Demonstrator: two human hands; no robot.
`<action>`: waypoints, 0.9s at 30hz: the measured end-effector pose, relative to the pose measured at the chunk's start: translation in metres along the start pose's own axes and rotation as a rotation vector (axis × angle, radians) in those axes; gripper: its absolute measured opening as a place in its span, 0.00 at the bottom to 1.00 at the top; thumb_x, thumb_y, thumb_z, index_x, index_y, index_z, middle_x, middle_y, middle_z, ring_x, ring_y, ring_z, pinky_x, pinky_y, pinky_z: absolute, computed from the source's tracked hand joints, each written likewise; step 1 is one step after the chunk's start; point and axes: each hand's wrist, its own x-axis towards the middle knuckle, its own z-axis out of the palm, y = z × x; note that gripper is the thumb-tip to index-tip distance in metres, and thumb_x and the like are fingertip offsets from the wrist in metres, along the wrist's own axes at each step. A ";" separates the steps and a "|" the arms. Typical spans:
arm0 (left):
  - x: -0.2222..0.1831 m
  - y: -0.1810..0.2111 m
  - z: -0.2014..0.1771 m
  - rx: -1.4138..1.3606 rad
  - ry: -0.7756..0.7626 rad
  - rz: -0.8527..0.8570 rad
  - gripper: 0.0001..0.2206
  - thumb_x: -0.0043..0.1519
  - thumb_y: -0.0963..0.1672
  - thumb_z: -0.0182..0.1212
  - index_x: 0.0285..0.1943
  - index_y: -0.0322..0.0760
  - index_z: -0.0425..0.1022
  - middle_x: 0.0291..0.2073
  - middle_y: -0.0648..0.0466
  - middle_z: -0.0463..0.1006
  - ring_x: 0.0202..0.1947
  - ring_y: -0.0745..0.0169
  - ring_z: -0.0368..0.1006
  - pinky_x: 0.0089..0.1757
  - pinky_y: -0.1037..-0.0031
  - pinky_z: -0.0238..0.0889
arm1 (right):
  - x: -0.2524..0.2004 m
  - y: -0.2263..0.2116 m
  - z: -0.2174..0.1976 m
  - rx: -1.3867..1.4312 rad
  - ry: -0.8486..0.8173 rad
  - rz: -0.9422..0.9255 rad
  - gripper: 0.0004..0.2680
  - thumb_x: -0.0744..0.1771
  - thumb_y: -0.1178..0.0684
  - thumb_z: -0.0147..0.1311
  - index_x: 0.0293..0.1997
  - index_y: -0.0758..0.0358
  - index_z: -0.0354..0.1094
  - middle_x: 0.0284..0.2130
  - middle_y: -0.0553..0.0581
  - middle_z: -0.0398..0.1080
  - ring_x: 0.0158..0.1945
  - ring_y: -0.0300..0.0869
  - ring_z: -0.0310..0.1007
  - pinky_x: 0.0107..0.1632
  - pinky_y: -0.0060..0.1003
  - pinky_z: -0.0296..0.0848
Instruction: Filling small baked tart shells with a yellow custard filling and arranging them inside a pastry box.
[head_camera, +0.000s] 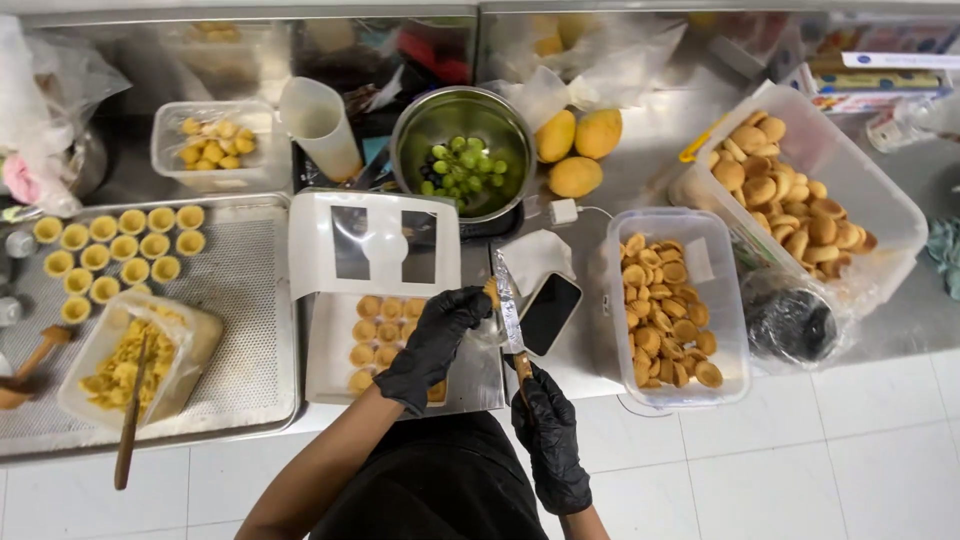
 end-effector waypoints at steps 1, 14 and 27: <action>-0.007 0.010 0.006 -0.021 -0.002 -0.019 0.12 0.60 0.42 0.66 0.51 0.33 0.80 0.39 0.58 0.84 0.38 0.71 0.77 0.42 0.78 0.70 | 0.006 0.012 -0.007 -0.027 0.042 -0.001 0.13 0.69 0.55 0.50 0.61 0.67 0.66 0.22 0.50 0.65 0.21 0.34 0.60 0.23 0.29 0.59; -0.014 0.022 -0.003 -0.214 0.058 -0.080 0.09 0.61 0.39 0.67 0.49 0.28 0.80 0.38 0.54 0.83 0.38 0.68 0.77 0.44 0.78 0.71 | -0.003 0.004 -0.024 -0.426 0.052 -0.125 0.16 0.68 0.56 0.54 0.65 0.66 0.67 0.23 0.47 0.66 0.25 0.33 0.61 0.29 0.28 0.63; -0.025 0.066 -0.021 0.111 -0.064 -0.011 0.11 0.63 0.42 0.68 0.53 0.31 0.81 0.38 0.57 0.79 0.36 0.71 0.68 0.40 0.78 0.63 | -0.030 0.005 -0.012 -0.202 0.282 -0.021 0.15 0.69 0.55 0.52 0.63 0.64 0.69 0.22 0.48 0.65 0.23 0.31 0.59 0.25 0.26 0.56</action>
